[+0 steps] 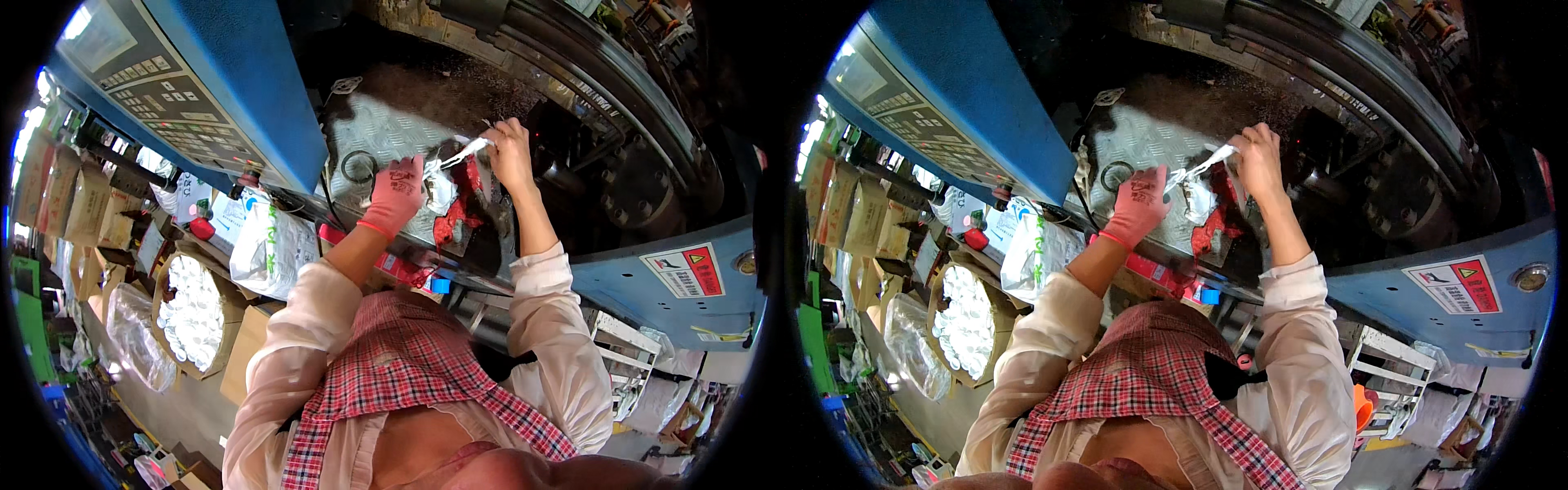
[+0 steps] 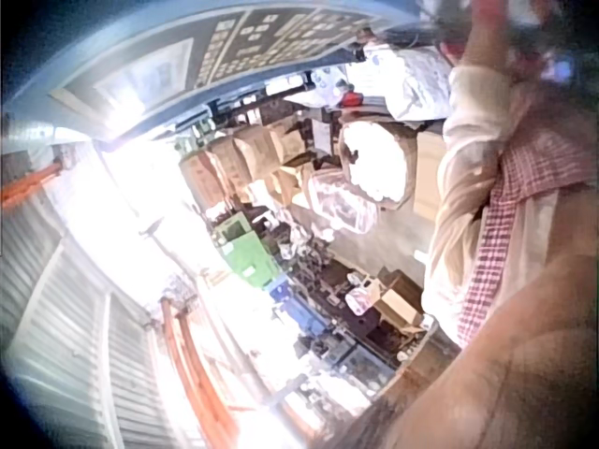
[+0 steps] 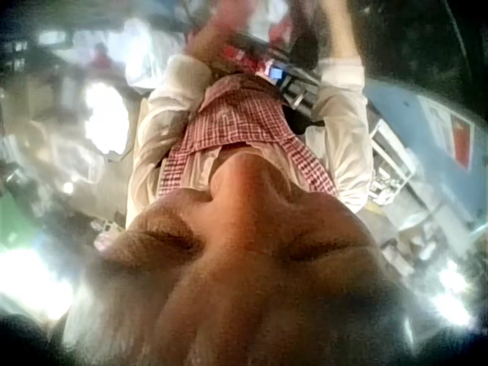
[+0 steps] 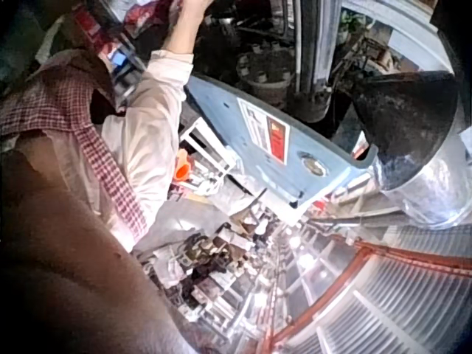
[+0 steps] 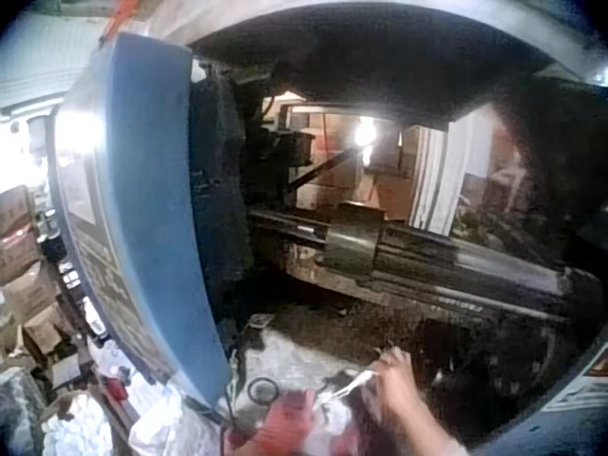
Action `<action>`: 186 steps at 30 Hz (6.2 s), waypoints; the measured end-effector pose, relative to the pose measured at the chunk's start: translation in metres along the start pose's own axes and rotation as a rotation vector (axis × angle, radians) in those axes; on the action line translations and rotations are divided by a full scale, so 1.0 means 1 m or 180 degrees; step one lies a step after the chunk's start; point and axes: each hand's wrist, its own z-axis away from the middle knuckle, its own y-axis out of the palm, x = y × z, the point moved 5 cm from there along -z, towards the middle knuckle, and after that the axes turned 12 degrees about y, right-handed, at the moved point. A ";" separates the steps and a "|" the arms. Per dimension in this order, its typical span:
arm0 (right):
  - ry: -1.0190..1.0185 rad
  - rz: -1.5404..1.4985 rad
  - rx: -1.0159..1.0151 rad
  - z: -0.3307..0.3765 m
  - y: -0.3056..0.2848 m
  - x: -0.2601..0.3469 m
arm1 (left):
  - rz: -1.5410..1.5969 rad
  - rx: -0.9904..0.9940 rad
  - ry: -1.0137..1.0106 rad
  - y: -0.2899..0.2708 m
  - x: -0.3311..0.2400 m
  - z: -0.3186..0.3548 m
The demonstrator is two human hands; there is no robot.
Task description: The person removes white plastic caps from a machine and places them into a cardboard box. They then pick up blue plastic caps and attach them to the white caps, stacking the assembled units in the box.
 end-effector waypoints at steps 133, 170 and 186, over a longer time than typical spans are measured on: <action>0.1709 -0.1656 0.1852 0.346 0.093 0.051 | -0.0839 -0.0066 0.0185 0.083 0.091 -0.079; 0.0791 -0.0678 0.2452 0.010 0.440 0.211 | 0.1945 -0.0712 -0.3235 0.052 0.079 0.406; 0.0620 -0.2109 0.0332 -0.039 0.283 0.050 | 0.1595 -0.0422 -0.2546 0.057 0.077 0.342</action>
